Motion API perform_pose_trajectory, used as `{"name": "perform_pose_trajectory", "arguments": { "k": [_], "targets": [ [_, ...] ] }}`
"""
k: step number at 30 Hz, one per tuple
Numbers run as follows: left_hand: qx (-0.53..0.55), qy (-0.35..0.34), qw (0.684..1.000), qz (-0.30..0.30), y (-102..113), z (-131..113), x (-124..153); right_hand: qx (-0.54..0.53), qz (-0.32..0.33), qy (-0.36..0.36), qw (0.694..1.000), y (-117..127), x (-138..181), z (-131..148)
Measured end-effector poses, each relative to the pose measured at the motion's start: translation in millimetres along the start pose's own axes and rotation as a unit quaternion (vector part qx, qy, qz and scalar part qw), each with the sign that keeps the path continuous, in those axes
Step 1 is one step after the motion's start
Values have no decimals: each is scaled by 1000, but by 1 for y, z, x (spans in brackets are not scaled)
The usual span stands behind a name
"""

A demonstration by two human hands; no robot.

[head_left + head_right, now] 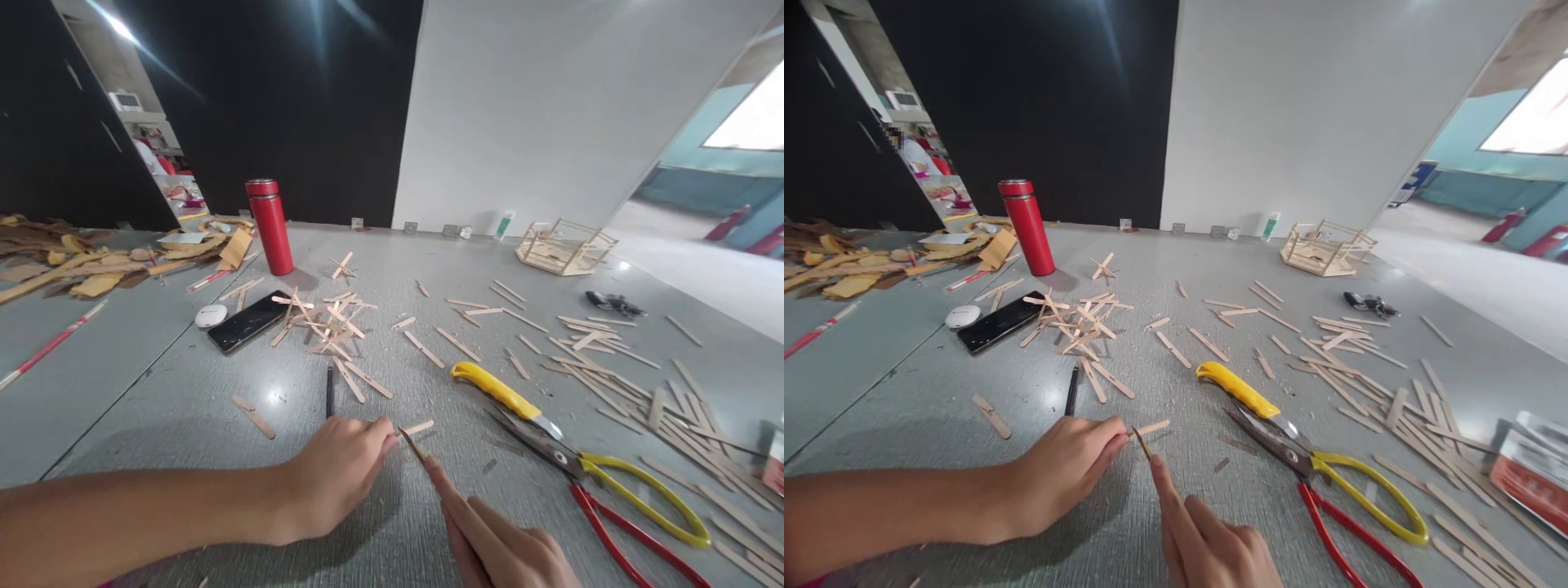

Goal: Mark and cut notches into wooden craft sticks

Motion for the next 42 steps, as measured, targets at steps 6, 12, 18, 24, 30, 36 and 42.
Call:
{"name": "perform_pose_trajectory", "arguments": {
  "k": [6,12,18,24,30,36,42],
  "targets": [
    [-7,-16,1000,4,4,-2,4,23,20,-4,1000,-6,1,4],
    [-3,-27,1000,-15,4,-2,4,46,1,5,999,-2,-11,8],
    [-5,-18,998,-57,0,2,-1,48,-18,-10,999,0,-15,7],
    [-2,-41,996,-73,-4,5,-1,-7,-43,-39,998,0,-15,5],
    [-4,-50,996,-78,-5,7,-1,-17,-32,-49,998,-2,-18,3],
    [-26,-27,997,-72,-5,8,-1,-23,-34,-53,998,1,-15,3],
    [-64,10,997,-29,-11,11,-3,-66,-20,-79,995,-1,-24,-3]
  ]
}}
Point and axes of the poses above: each hand's wrist, its own x-axis away from the middle knuckle, its own y-axis out of the back of the hand, z = x × y, the point moved 7 cm from there along -x, towards the middle knuckle, and after that the axes turned 14 degrees about y, right-handed, at the moved point
